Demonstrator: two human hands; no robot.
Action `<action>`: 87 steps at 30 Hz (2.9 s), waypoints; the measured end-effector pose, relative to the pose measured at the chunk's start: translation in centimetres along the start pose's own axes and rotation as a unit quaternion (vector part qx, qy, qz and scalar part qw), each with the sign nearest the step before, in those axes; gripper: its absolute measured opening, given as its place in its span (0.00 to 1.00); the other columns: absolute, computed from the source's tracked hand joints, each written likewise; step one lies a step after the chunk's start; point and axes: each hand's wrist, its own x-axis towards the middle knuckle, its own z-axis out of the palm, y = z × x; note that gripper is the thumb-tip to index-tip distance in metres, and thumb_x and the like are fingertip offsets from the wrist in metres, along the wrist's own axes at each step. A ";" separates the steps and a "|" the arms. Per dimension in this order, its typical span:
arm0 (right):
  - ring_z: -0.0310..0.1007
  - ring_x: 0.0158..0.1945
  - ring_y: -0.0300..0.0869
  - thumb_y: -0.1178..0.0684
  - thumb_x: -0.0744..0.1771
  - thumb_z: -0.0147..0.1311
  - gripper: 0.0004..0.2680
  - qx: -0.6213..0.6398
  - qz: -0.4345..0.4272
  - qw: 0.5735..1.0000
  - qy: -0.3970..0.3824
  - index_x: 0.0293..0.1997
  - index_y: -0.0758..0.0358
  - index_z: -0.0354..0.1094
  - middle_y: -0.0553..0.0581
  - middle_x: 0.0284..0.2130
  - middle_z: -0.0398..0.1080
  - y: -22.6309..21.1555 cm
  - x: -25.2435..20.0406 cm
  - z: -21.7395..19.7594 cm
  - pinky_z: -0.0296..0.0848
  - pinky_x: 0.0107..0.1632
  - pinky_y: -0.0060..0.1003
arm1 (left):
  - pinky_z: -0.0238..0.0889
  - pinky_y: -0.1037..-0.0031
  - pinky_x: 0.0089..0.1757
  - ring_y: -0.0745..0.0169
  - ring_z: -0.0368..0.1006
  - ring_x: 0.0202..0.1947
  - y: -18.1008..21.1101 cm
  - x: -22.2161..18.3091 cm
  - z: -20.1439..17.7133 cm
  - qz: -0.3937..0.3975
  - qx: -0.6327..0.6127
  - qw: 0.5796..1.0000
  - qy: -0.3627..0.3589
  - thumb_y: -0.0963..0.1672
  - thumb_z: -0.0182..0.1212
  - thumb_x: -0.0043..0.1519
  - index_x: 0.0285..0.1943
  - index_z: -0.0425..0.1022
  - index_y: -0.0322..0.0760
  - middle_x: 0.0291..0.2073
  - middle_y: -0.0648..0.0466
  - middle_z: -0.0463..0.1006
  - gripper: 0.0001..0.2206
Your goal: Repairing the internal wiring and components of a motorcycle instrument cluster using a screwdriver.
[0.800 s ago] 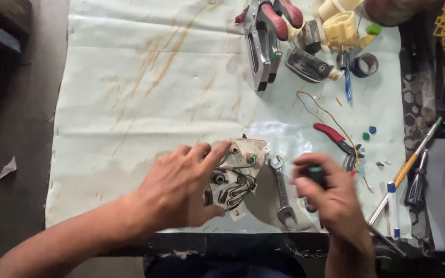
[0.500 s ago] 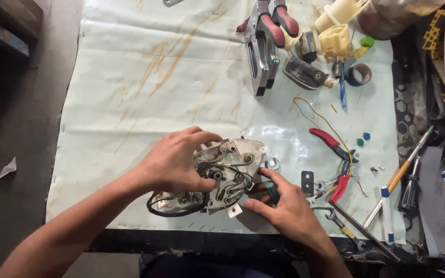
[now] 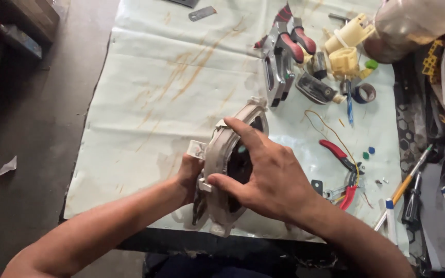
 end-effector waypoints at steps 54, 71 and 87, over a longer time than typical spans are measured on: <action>0.76 0.28 0.39 0.56 0.61 0.70 0.10 -0.061 -0.306 0.949 0.036 0.43 0.62 0.76 0.53 0.33 0.76 4.2 -0.5 0.0 0.70 0.27 0.34 | 0.40 0.52 0.74 0.35 0.39 0.82 3.9 -6.0 7.9 0.402 0.618 0.675 0.008 0.48 0.48 0.74 0.77 0.55 0.32 0.78 0.38 0.55 0.24; 0.72 0.27 0.42 0.58 0.58 0.64 0.07 -0.140 -0.256 0.952 -0.096 0.34 0.60 0.72 0.50 0.26 0.69 4.5 -1.4 1.5 0.71 0.27 0.39 | 0.52 0.53 0.64 0.36 0.60 0.69 3.5 -3.0 5.4 0.301 0.683 0.666 0.018 0.49 0.47 0.72 0.67 0.65 0.30 0.61 0.37 0.72 0.21; 0.75 0.24 0.46 0.58 0.55 0.63 0.05 -0.120 -0.048 0.982 -0.137 0.28 0.58 0.74 0.52 0.23 0.72 2.7 -0.7 2.0 0.72 0.27 0.41 | 0.62 0.55 0.57 0.36 0.70 0.60 3.5 -3.3 5.5 0.293 0.627 0.722 0.003 0.50 0.48 0.70 0.68 0.63 0.28 0.56 0.34 0.75 0.23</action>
